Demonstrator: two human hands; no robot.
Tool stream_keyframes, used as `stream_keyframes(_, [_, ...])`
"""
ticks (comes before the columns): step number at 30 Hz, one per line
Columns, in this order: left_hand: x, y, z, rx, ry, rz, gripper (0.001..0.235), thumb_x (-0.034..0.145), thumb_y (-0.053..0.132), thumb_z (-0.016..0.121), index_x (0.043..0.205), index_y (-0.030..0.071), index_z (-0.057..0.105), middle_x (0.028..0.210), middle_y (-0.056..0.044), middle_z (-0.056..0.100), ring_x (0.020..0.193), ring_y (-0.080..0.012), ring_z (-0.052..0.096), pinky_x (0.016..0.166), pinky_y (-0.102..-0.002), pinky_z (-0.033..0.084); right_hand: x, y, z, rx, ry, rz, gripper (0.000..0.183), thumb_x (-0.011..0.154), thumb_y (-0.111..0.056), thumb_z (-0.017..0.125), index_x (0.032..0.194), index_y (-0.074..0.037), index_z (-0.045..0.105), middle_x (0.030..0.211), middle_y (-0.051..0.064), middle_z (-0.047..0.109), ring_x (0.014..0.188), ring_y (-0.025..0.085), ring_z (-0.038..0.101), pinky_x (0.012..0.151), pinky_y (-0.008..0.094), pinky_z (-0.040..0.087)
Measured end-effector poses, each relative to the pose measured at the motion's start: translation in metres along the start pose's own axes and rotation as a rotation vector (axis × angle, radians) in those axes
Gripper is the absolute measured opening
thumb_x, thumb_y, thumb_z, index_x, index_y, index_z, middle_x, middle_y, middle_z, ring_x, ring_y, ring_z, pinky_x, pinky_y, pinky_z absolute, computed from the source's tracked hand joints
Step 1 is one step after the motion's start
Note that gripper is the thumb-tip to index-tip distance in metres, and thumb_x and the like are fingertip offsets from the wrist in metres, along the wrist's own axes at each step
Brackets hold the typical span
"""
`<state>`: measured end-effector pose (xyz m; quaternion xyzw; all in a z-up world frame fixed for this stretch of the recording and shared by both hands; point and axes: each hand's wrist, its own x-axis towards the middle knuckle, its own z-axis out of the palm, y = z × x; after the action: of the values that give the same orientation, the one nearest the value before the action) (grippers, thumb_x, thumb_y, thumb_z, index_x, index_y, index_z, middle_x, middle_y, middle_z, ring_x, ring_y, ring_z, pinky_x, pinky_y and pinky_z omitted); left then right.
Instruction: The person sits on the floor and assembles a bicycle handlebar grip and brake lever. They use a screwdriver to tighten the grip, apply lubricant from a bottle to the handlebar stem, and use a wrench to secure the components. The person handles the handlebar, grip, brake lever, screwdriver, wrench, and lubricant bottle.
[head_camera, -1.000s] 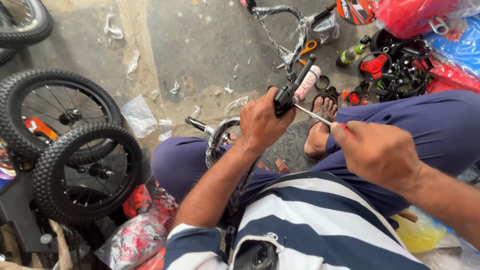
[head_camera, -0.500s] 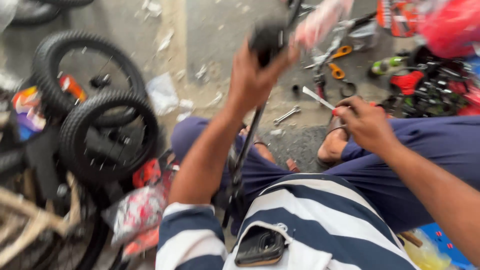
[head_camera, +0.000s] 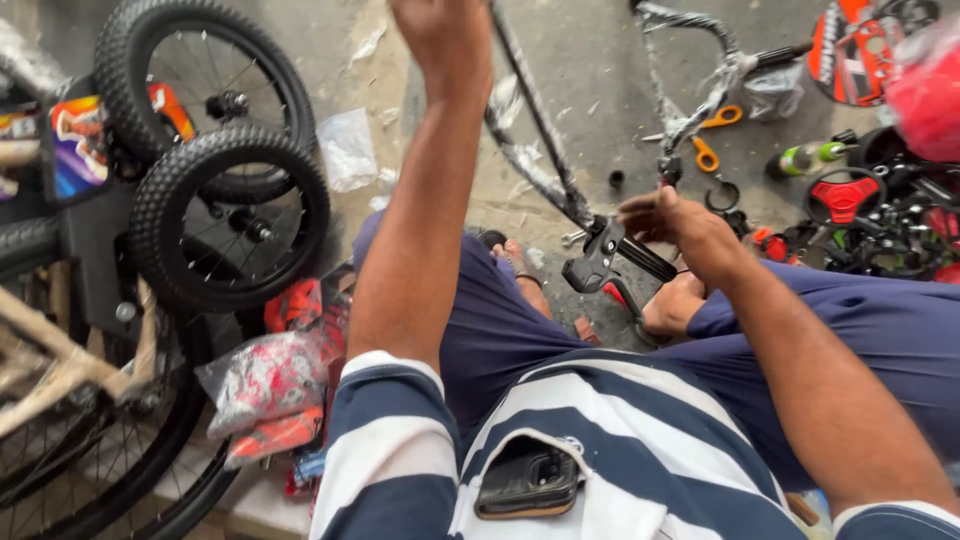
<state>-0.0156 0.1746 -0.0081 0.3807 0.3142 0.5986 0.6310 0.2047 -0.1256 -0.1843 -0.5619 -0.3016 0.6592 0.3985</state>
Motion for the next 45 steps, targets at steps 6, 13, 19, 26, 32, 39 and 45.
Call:
stream_keyframes(6, [0.019, -0.070, -0.027, 0.050, 0.203, 0.157, 0.045, 0.094, 0.023, 0.080, 0.131, 0.004, 0.062, 0.106, -0.001, 0.065, 0.086, -0.0111, 0.059, 0.068, -0.026, 0.046, -0.025, -0.054, 0.052, -0.744, -0.073, 0.072, 0.055, 0.090, -0.052, 0.067, 0.130, -0.014, 0.068, 0.117, 0.007, 0.073, 0.101, 0.018, 0.066, 0.092, 0.035, 0.051])
stream_keyframes(13, [-0.003, -0.109, -0.050, 0.612, 0.361, 0.129, 0.042, 0.091, 0.034, 0.085, 0.109, 0.001, 0.069, 0.096, -0.004, 0.073, 0.078, -0.0125, 0.065, 0.069, -0.029, 0.053, -0.027, -0.080, 0.096, -0.228, -0.187, 0.227, 0.059, 0.088, -0.057, 0.070, 0.119, -0.006, 0.071, 0.083, 0.002, 0.063, 0.070, 0.014, 0.059, 0.055, 0.030, 0.048])
stream_keyframes(19, [0.005, -0.107, -0.055, 0.529, 0.476, -0.048, 0.045, 0.088, 0.038, 0.083, 0.100, -0.002, 0.065, 0.080, -0.007, 0.068, 0.059, -0.0181, 0.059, 0.050, -0.034, 0.048, -0.035, -0.091, 0.109, -0.523, 0.090, 0.078, 0.069, 0.076, -0.068, 0.075, 0.107, -0.006, 0.076, 0.085, 0.009, 0.072, 0.080, 0.019, 0.069, 0.071, 0.036, 0.053])
stream_keyframes(26, [0.005, -0.123, -0.075, 0.700, 0.468, -0.149, 0.045, 0.087, 0.036, 0.083, 0.101, -0.002, 0.064, 0.082, -0.007, 0.068, 0.061, -0.0187, 0.062, 0.052, -0.035, 0.052, -0.027, -0.086, 0.115, -0.673, 0.083, 0.103, 0.080, 0.076, -0.069, 0.075, 0.128, -0.010, 0.061, 0.108, 0.015, 0.074, 0.102, 0.030, 0.072, 0.089, 0.042, 0.056])
stream_keyframes(32, [-0.003, -0.122, -0.069, 0.748, 0.249, -0.208, 0.059, 0.086, 0.031, 0.087, 0.122, -0.003, 0.055, 0.112, -0.011, 0.064, 0.097, -0.0214, 0.062, 0.082, -0.039, 0.052, 0.004, -0.057, 0.097, -0.630, 0.209, -0.078, 0.070, 0.082, -0.068, 0.070, 0.125, -0.012, 0.071, 0.113, 0.019, 0.073, 0.106, 0.033, 0.070, 0.092, 0.044, 0.054])
stream_keyframes(39, [-0.077, -0.066, -0.026, 0.616, -0.411, -0.168, 0.049, 0.093, 0.027, 0.079, 0.128, -0.002, 0.062, 0.121, -0.010, 0.068, 0.109, -0.0177, 0.065, 0.091, -0.032, 0.054, 0.069, -0.024, 0.093, -0.452, 0.124, 0.101, 0.062, 0.087, -0.066, 0.067, 0.108, -0.009, 0.080, 0.086, 0.014, 0.071, 0.082, 0.026, 0.067, 0.074, 0.041, 0.051])
stream_keyframes(45, [-0.089, -0.066, 0.010, 0.847, -0.472, -0.148, 0.040, 0.093, 0.030, 0.078, 0.115, -0.002, 0.068, 0.105, -0.011, 0.075, 0.095, -0.0182, 0.073, 0.086, -0.031, 0.059, 0.095, 0.010, 0.088, -0.217, 0.164, 0.124, 0.061, 0.088, -0.064, 0.064, 0.105, -0.006, 0.076, 0.084, 0.008, 0.073, 0.075, 0.018, 0.066, 0.069, 0.036, 0.054])
